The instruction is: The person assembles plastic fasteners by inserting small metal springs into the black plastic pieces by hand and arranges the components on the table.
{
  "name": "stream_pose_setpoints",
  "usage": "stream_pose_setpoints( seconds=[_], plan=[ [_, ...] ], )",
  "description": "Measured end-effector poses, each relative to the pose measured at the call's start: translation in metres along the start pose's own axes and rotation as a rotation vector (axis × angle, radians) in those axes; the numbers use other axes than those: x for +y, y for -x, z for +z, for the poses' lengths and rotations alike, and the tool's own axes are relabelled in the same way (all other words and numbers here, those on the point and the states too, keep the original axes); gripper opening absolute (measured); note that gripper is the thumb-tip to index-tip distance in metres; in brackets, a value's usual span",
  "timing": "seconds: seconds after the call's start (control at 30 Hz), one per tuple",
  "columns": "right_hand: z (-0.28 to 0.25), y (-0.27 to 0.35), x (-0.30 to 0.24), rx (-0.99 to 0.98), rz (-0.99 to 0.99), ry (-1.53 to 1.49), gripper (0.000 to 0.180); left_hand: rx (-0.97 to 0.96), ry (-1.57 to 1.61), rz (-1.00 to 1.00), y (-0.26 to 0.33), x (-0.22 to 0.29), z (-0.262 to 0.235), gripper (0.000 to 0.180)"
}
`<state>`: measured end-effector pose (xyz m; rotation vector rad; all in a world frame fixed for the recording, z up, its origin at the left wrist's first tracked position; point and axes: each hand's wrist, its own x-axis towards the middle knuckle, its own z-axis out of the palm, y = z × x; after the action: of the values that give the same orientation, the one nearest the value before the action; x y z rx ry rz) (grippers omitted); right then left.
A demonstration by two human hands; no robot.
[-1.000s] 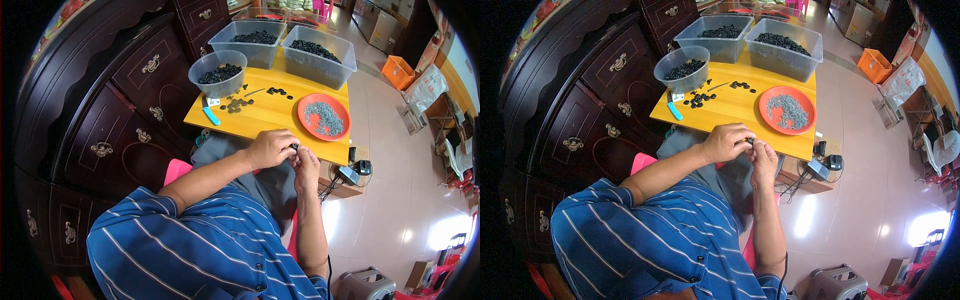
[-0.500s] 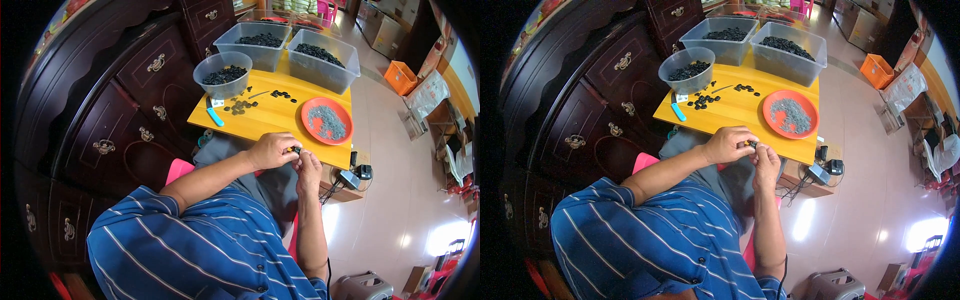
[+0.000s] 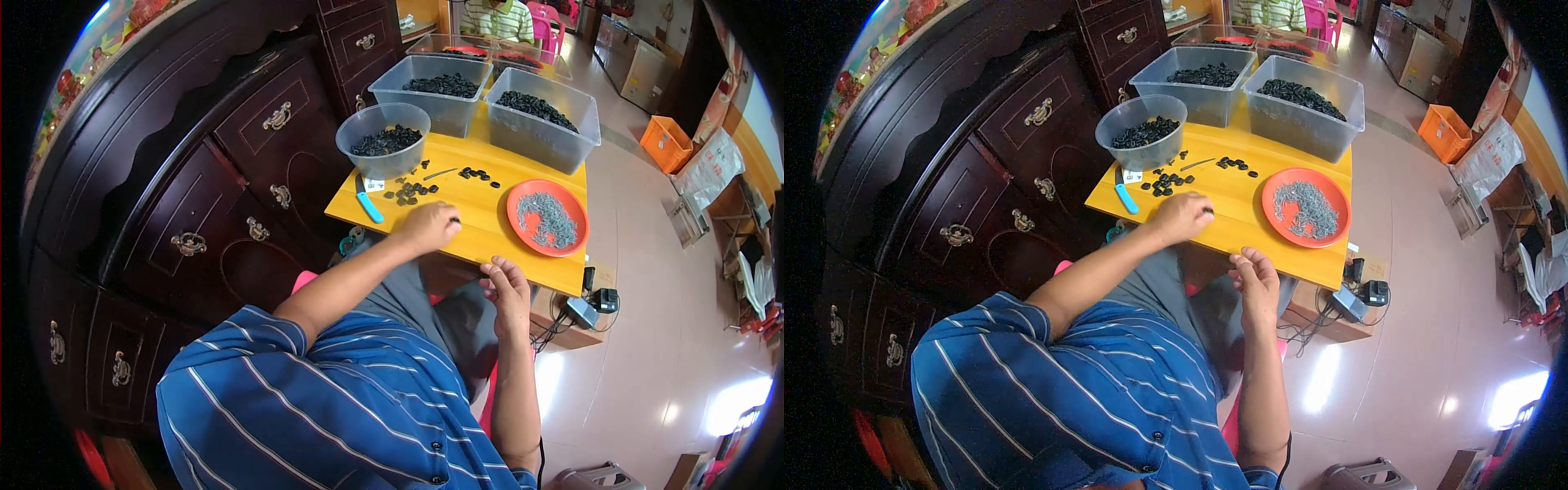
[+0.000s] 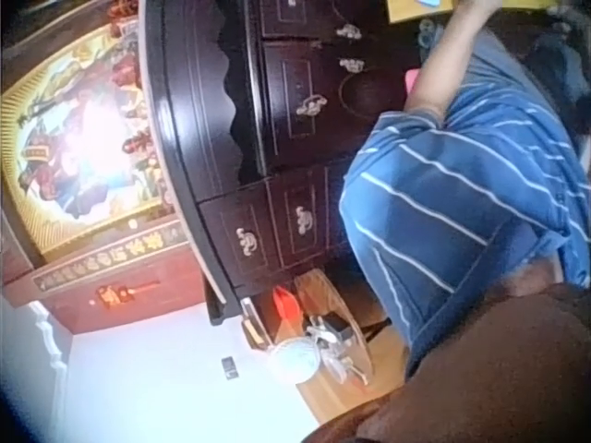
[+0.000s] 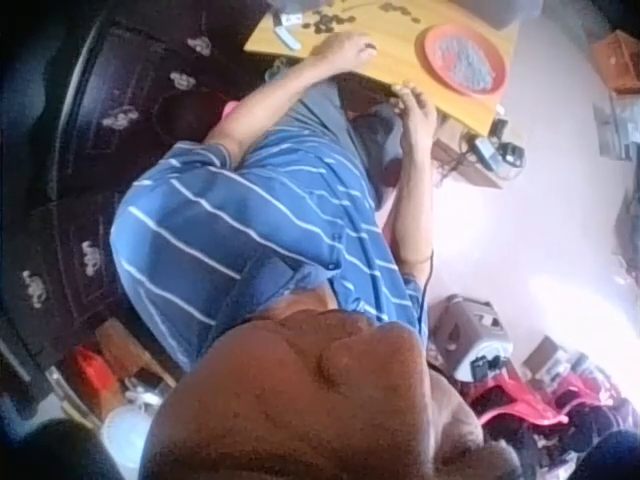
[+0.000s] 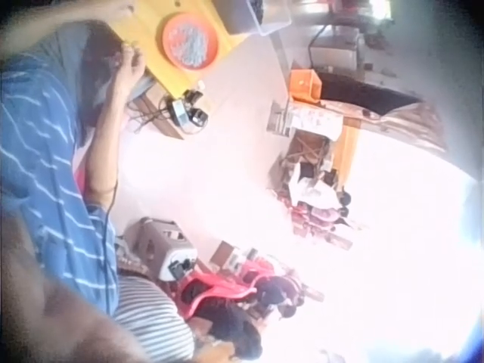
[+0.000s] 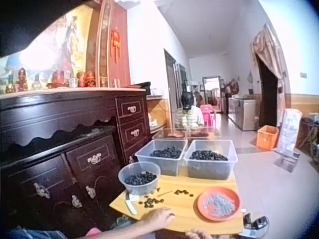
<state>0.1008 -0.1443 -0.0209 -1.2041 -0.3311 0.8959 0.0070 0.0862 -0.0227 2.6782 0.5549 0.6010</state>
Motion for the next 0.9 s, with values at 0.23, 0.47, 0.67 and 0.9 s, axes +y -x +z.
stream_pose_setpoints(
  seconds=[0.23, 0.47, 0.67, 0.9],
  plan=[
    [-0.002, 0.000, 0.001, -0.056, -0.013, -0.010, 0.024, 0.111, -0.231, -0.067, -0.037, -0.032, -0.017, 0.035],
    [0.000, 0.001, 0.001, -0.076, -0.013, -0.006, 0.023, 0.070, -0.173, 0.003, -0.075, -0.044, 0.014, 0.041],
    [0.000, 0.001, 0.000, -0.078, -0.020, -0.023, 0.023, -0.081, -0.295, -0.060, -0.092, -0.046, 0.021, 0.032],
    [0.000, 0.000, -0.002, -0.093, -0.024, -0.035, 0.023, -0.008, -0.194, 0.036, -0.080, -0.030, 0.018, 0.015]
  ],
)
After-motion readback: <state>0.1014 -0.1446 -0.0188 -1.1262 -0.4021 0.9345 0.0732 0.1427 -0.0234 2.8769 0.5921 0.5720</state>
